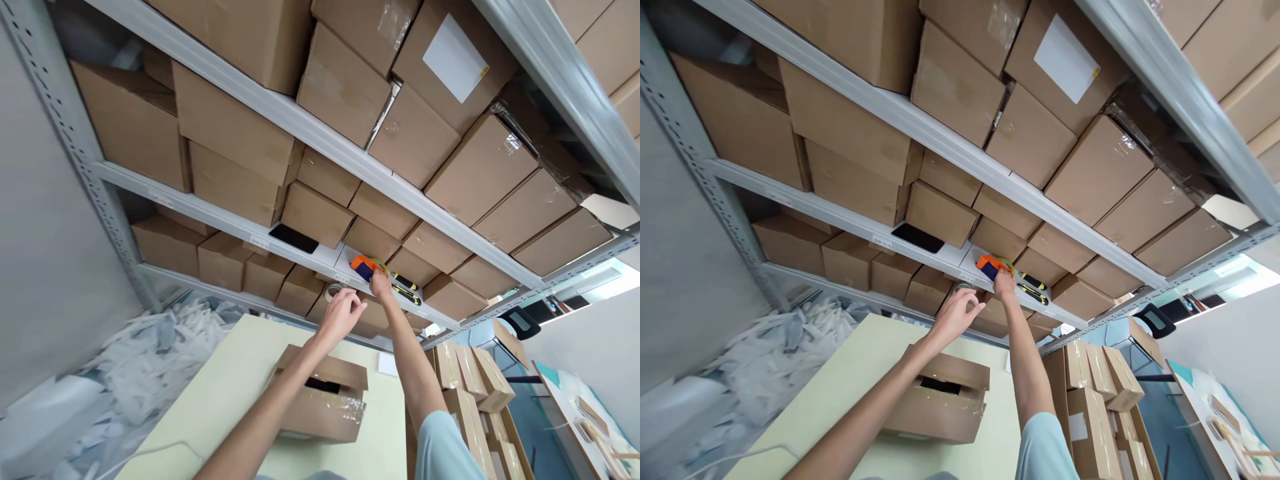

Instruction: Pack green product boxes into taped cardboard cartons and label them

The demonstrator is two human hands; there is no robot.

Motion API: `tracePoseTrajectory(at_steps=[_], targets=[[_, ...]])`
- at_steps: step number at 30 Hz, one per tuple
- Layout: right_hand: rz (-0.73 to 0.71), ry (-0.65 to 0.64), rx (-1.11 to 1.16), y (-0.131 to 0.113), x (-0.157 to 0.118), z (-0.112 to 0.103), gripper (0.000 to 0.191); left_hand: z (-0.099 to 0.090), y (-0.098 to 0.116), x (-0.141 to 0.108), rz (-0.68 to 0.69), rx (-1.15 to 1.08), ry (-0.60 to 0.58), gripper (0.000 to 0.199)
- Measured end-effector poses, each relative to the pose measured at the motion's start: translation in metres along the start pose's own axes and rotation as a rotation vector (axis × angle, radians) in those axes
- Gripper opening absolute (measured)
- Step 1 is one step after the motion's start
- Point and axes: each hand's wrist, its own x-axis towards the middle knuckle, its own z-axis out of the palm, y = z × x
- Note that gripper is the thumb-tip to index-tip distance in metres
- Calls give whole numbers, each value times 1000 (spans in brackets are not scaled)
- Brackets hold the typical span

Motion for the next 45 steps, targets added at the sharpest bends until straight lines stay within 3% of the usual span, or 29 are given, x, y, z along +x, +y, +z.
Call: tracePoseTrajectory(at_steps=[6,10,13,15,18,21,24,32,39,42,45], targets=[[6,10,27,3,2,5,44,20,-6,-26,-16,-49,-14,16],[-10,24,70,9,-18,7,44,15,-8,-43,-44,-61,-27,19],[-4,84,316,13,-67,22,41,-1,-17,-64,-124,-69,-26,20],[4,122,667,11,-116,36,38,-11,-25,-84,-188,-100,-28,18],[-32,65,1154,-2,-195,53,39,-15,-30,-119,-273,-215,-59,27],[61,21,1384,-24,-255,59,41,-12,-26,-151,-301,-300,-68,31],[147,26,1464,-43,-288,60,45,-15,-17,-173,-274,-276,-39,24],[111,59,1428,-61,-330,33,43,-54,19,-195,-50,-179,35,15],[100,92,1405,-67,-345,26,49,-71,45,-204,-81,-257,134,16],[106,3,1430,-67,-346,20,57,-75,46,-206,-25,-250,142,22],[96,-170,1453,-67,-345,10,59,-78,43,-209,31,-270,56,24]])
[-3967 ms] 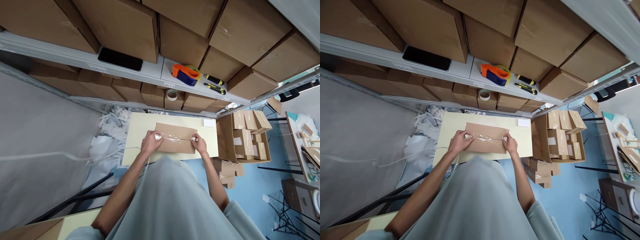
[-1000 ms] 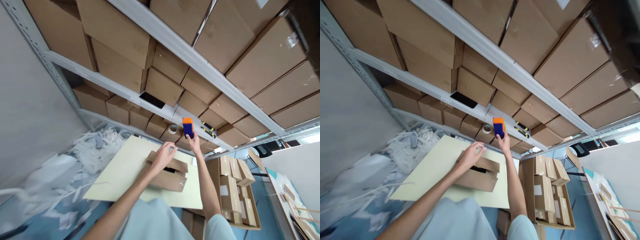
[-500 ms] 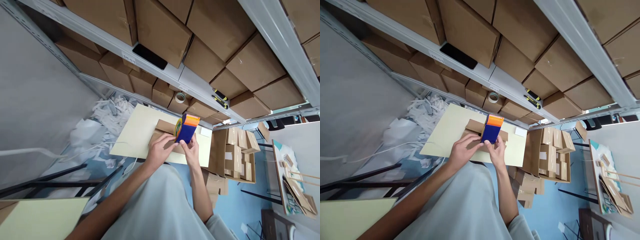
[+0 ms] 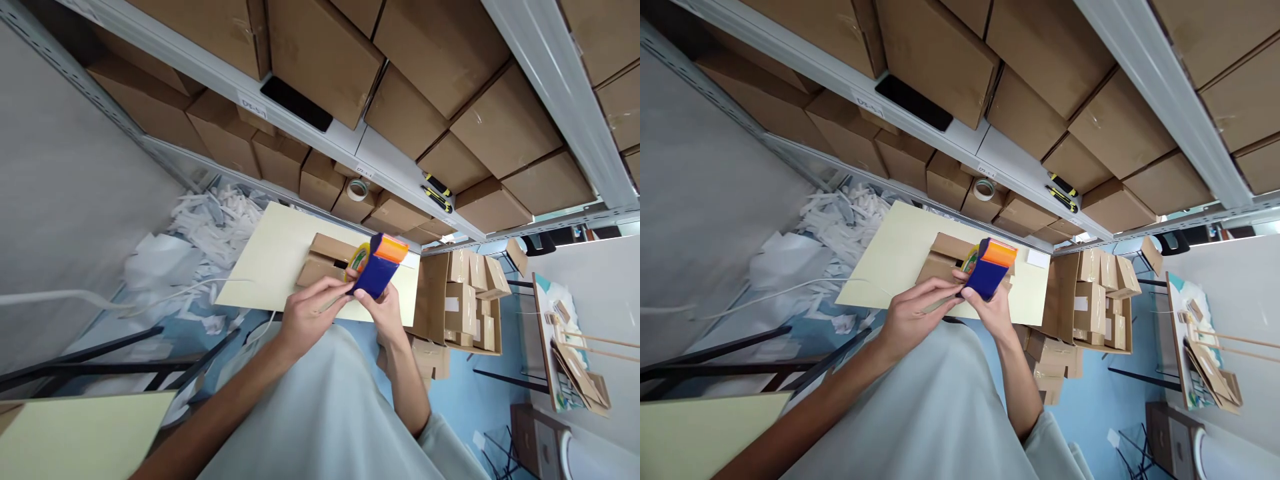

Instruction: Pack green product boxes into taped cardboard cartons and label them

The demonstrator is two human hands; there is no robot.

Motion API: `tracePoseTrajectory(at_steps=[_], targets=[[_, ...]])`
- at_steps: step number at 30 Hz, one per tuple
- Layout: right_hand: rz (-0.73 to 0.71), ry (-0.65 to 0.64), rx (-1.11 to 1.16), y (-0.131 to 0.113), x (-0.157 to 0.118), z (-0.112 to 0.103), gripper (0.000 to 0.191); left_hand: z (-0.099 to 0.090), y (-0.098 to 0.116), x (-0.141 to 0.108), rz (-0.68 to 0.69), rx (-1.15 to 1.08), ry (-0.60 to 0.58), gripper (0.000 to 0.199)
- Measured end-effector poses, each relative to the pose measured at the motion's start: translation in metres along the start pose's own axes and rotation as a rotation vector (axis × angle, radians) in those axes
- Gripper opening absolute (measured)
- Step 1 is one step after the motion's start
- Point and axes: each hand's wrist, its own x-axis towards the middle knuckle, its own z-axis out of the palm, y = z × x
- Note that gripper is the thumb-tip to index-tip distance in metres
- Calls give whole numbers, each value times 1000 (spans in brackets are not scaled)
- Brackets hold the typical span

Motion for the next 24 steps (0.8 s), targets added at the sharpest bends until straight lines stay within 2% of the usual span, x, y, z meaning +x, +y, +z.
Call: tracePoseTrajectory(at_steps=[3,7,10,13,17,21,24], targets=[[40,-43,-21,-4,2,-1,59,-3,-4,0,-8,-41,-106,21],[1,-12,-106,3,4,-5,62,-13,-3,10,-95,-54,-233,21],[-27,-16,-241,8,2,-11,60,-26,5,27,-175,-17,-169,32],[-21,-101,-325,8,-3,-18,56,-39,13,45,-175,10,-67,40],[-100,-129,-474,11,-6,-25,51,-52,18,61,-120,16,-152,39],[-262,-127,-652,12,-3,-31,39,-58,18,65,-82,4,-236,32],[-365,-155,-725,7,-1,-34,29,-60,17,66,-71,10,-255,28]])
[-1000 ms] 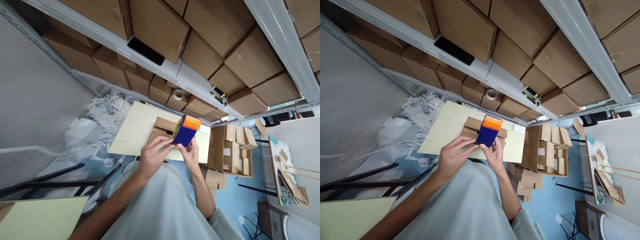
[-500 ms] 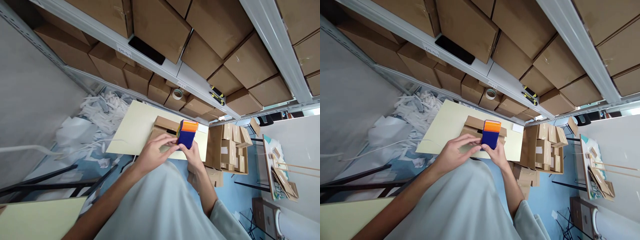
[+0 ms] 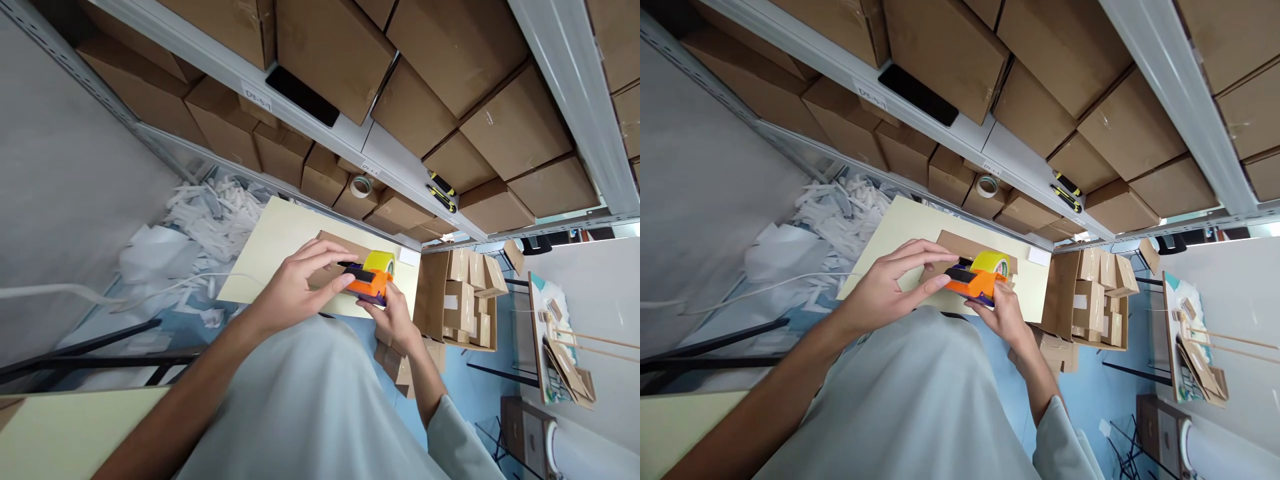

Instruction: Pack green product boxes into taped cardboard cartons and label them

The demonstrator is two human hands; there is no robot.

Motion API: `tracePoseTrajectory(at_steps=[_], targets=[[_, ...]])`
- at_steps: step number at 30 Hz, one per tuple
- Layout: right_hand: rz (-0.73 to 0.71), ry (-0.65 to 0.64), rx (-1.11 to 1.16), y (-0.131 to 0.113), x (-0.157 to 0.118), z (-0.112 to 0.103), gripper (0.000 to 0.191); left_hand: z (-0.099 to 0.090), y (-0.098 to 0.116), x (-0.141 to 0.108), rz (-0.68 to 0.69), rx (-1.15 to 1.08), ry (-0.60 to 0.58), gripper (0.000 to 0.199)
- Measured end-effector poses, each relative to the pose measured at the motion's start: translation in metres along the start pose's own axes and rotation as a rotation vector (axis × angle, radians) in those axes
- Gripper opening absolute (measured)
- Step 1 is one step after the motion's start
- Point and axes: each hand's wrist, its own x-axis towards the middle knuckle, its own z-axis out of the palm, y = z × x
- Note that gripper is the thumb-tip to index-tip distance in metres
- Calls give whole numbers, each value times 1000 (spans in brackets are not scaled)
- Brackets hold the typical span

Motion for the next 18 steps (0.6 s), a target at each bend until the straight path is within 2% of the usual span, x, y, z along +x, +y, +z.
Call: tracePoseTrajectory(at_steps=[4,7,11,18], targets=[[-68,-28,-92,2,2,-7,21,-6,-1,3,18,44,-14,25],[-139,-47,-140,5,4,-12,13,-13,-1,6,13,72,-88,26],[-237,-66,-199,8,6,-18,14,-20,1,9,34,86,-178,24],[-251,-104,-244,6,5,-30,9,-16,5,7,53,86,-215,24]])
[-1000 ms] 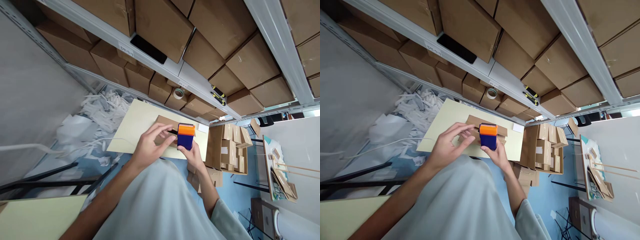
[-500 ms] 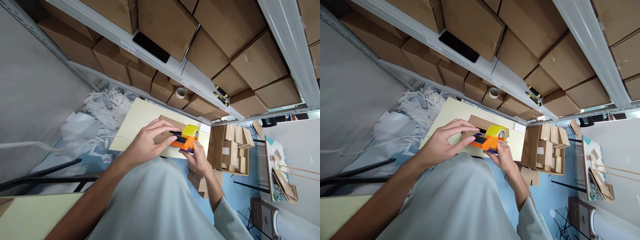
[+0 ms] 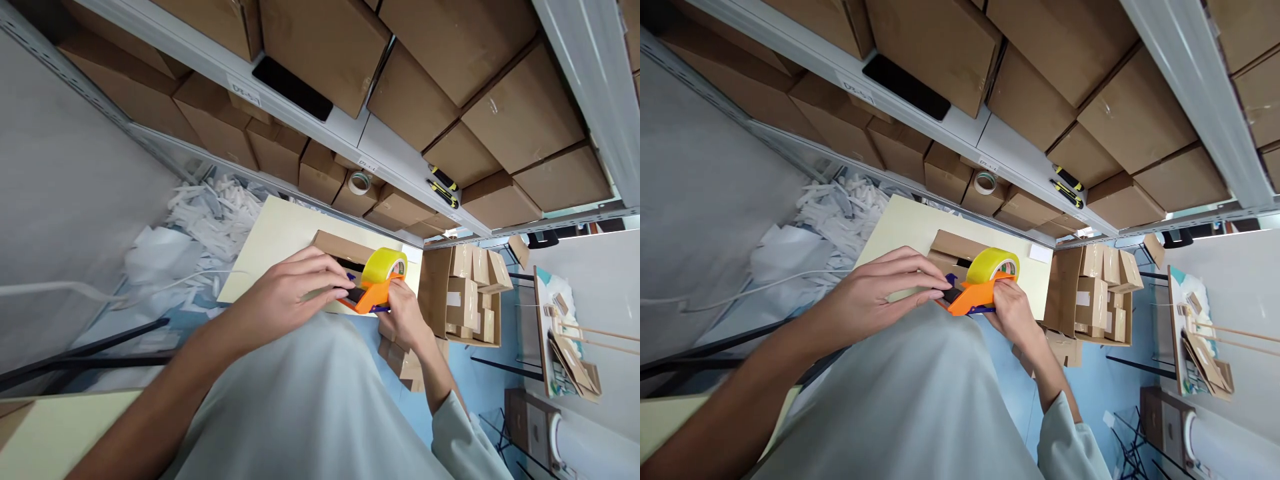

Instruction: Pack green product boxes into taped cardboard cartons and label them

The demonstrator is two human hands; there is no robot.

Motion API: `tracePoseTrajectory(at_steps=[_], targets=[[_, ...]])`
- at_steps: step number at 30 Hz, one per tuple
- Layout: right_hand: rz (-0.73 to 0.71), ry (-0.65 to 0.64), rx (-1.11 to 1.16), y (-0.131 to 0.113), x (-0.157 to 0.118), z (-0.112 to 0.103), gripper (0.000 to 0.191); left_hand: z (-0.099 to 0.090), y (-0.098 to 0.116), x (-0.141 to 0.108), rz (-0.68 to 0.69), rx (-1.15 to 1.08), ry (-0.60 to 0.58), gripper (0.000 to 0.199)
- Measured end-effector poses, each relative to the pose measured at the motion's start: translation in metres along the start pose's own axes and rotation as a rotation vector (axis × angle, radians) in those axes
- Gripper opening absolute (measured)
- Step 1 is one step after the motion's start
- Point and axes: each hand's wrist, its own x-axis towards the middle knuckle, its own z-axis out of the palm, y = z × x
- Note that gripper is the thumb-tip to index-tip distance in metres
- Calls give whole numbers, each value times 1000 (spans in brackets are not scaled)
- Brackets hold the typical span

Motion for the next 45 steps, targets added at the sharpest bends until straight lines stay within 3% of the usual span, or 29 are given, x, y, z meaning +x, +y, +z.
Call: tracePoseTrajectory(at_steps=[11,23,28,33,39,42,45], targets=[[-25,-78,61,-1,0,0,12,8,7,2,-82,61,-1,20],[-30,-132,75,0,-1,0,16,13,8,-9,-56,71,22,22],[-5,-182,124,-6,-2,-1,24,13,5,-15,-118,66,20,19],[50,-259,151,-8,-4,5,33,17,-7,-21,-240,-22,-4,23],[149,-369,205,-2,-6,11,38,43,-38,-36,-466,-171,10,35],[230,-483,318,3,-9,-3,38,48,-55,-41,-519,-297,8,47],[343,-598,411,12,-11,-28,36,37,-73,-41,-545,-348,66,50]])
